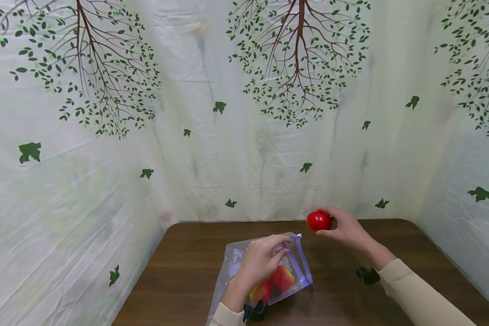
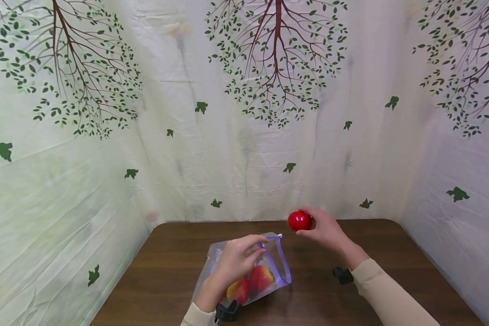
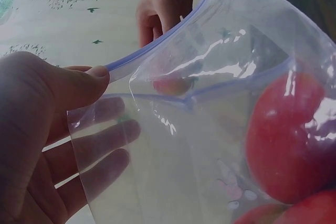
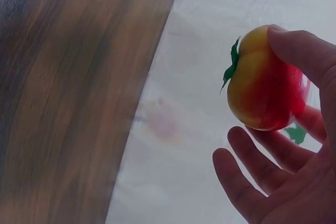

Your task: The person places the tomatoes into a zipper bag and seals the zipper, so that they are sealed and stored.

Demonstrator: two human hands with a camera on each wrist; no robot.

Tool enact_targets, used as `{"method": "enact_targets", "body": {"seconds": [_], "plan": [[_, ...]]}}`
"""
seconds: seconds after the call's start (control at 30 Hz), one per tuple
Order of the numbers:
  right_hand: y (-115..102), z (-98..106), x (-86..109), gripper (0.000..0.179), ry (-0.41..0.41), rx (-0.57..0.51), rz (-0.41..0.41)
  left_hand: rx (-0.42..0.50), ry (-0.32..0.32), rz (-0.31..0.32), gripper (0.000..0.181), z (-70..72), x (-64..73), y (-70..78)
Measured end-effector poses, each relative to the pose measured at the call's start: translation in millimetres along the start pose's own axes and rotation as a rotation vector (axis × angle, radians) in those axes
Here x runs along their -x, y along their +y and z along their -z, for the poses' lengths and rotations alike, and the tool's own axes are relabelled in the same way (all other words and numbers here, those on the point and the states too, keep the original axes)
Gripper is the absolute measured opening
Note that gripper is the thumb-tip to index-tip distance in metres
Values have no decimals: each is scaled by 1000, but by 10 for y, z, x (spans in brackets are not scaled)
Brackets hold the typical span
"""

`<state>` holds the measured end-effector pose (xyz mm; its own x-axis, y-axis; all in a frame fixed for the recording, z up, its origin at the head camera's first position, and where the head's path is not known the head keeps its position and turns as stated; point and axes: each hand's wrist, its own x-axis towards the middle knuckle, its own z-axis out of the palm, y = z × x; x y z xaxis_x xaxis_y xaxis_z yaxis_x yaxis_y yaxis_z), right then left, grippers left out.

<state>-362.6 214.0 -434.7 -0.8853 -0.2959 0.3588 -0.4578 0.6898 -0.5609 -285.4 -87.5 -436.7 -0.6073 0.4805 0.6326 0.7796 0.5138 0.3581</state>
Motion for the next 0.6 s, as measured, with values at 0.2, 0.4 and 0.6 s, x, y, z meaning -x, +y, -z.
{"method": "enact_targets", "body": {"seconds": [0.2, 0.4, 0.6], "plan": [[-79, 7, 46, 74, 2, -1, 16, -6, -7, 0, 23, 3, -2, 0], [-119, -13, 87, 75, 15, 8, 35, 0, -15, 6, 23, 1, 1, 5], [-207, -23, 167, 74, 30, -4, 32, -5, -9, -2, 23, -3, 4, 14]]}}
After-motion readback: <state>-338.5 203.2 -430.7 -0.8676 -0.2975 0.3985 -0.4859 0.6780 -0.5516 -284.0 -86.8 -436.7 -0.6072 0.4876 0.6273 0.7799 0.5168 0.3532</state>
